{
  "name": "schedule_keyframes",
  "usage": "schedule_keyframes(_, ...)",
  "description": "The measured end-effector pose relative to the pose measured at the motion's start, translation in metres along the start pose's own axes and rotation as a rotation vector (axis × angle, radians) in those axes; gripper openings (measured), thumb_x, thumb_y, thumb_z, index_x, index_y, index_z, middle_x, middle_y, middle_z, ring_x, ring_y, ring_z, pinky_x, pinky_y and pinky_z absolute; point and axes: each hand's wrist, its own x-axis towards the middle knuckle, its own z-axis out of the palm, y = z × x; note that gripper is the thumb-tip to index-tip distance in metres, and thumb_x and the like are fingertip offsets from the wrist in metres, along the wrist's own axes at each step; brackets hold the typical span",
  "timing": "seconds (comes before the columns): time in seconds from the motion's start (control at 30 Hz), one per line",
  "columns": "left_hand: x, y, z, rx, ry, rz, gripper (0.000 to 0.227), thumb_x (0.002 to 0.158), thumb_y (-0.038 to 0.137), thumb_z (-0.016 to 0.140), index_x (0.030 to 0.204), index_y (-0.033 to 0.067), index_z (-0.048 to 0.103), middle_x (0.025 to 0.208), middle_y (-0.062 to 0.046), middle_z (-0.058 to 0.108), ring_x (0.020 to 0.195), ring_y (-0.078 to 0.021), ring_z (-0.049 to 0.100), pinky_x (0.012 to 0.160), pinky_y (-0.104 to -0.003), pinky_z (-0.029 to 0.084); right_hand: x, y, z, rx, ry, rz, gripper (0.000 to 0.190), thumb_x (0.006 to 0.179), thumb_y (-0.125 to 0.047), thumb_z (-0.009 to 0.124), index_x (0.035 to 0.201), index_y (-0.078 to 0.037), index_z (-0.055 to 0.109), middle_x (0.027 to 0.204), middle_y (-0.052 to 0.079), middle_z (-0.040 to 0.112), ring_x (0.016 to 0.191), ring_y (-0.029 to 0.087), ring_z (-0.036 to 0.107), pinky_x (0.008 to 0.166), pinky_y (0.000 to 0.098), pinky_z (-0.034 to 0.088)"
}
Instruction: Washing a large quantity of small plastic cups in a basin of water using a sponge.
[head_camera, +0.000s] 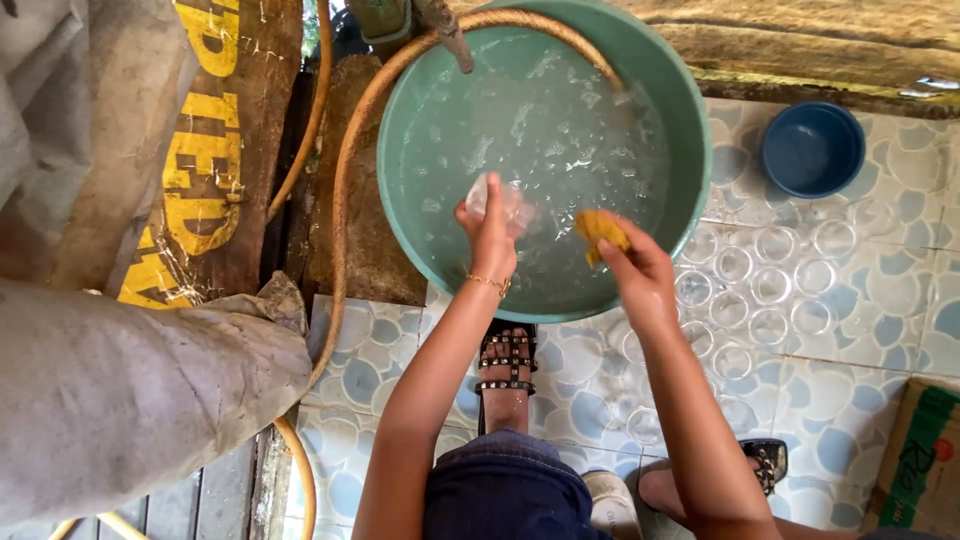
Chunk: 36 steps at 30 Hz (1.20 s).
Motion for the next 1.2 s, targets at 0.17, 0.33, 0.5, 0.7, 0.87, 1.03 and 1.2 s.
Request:
schedule_keyframes(0.17,0.003,-0.033,-0.008,0.053,0.012,-0.114,0.09,0.084,0.051,0.082,0.141,0.0128,0.023,0.118,-0.017,0.047,0.099,-0.0238,0.058,0.084,-0.045,0.057,0.025,0.029,0.037,-0.521,-0.133,-0.587,0.06,0.079,0.018,0.054,0.134,-0.006,0.061,0.13,0.009,0.06,0.118,0.028,0.055,0.105,0.0387,0.04)
schedule_keyframes(0.33,0.06,-0.069,-0.052,0.01,0.164,-0.24,0.113,0.079,0.048,0.089,0.15,0.0083,0.011,0.138,-0.03,0.036,0.12,-0.0397,0.053,0.098,-0.061,0.05,0.011,0.05,0.064,-0.925,-0.259,-0.903,0.031,0.095,0.004,0.061,0.121,-0.005,0.074,0.116,0.013,0.066,0.114,0.036,0.062,0.104,0.0413,0.051)
schedule_keyframes(0.5,0.058,-0.054,-0.037,0.0,0.201,-0.266,0.123,0.074,0.052,0.089,0.152,0.0059,0.006,0.147,-0.031,0.027,0.132,-0.0426,0.045,0.107,-0.059,0.043,0.031,0.056,0.054,-1.053,-0.411,-0.916,0.029,0.091,-0.002,0.057,0.114,-0.005,0.075,0.111,0.008,0.066,0.112,0.026,0.061,0.112,0.04,0.042)
schedule_keyframes(0.7,0.085,-0.038,-0.026,0.32,-0.002,0.027,0.106,0.063,0.025,0.101,0.136,0.0108,0.025,0.121,-0.017,0.043,0.108,-0.0285,0.051,0.079,-0.042,0.051,0.069,0.073,0.048,-1.324,-0.373,-0.739,0.02,0.08,-0.003,0.06,0.096,-0.008,0.071,0.102,0.008,0.061,0.102,0.028,0.063,0.09,0.0423,0.053)
schedule_keyframes(0.87,0.093,-0.027,-0.028,0.726,-0.18,0.359,0.091,0.06,0.031,0.1,0.128,0.013,0.042,0.121,-0.017,0.055,0.122,-0.0367,0.056,0.105,-0.046,0.043,0.113,0.18,0.042,-1.632,-0.374,-0.217,0.016,0.084,-0.002,0.066,0.094,-0.003,0.079,0.111,0.015,0.061,0.09,0.037,0.074,0.068,0.0469,0.064)
schedule_keyframes(1.03,0.088,-0.025,-0.027,1.187,-0.1,0.436,0.05,0.071,0.033,0.088,0.114,0.025,0.063,0.138,-0.012,0.038,0.126,-0.0395,0.055,0.105,-0.045,0.05,0.134,0.225,-0.032,-0.806,-0.906,-0.469,0.023,0.09,-0.013,0.059,0.095,0.001,0.076,0.096,0.031,0.072,0.092,0.054,0.067,0.08,0.0615,0.056)
schedule_keyframes(1.2,0.022,0.032,-0.014,0.784,-0.287,0.276,0.071,0.078,0.04,0.087,0.139,0.0235,0.054,0.132,-0.021,0.04,0.133,-0.04,0.046,0.109,-0.046,0.042,0.067,0.073,-0.001,-0.096,-0.122,0.242,0.036,0.103,-0.024,0.067,0.132,-0.005,0.058,0.122,0.025,0.06,0.108,0.039,0.065,0.091,0.0543,0.056)
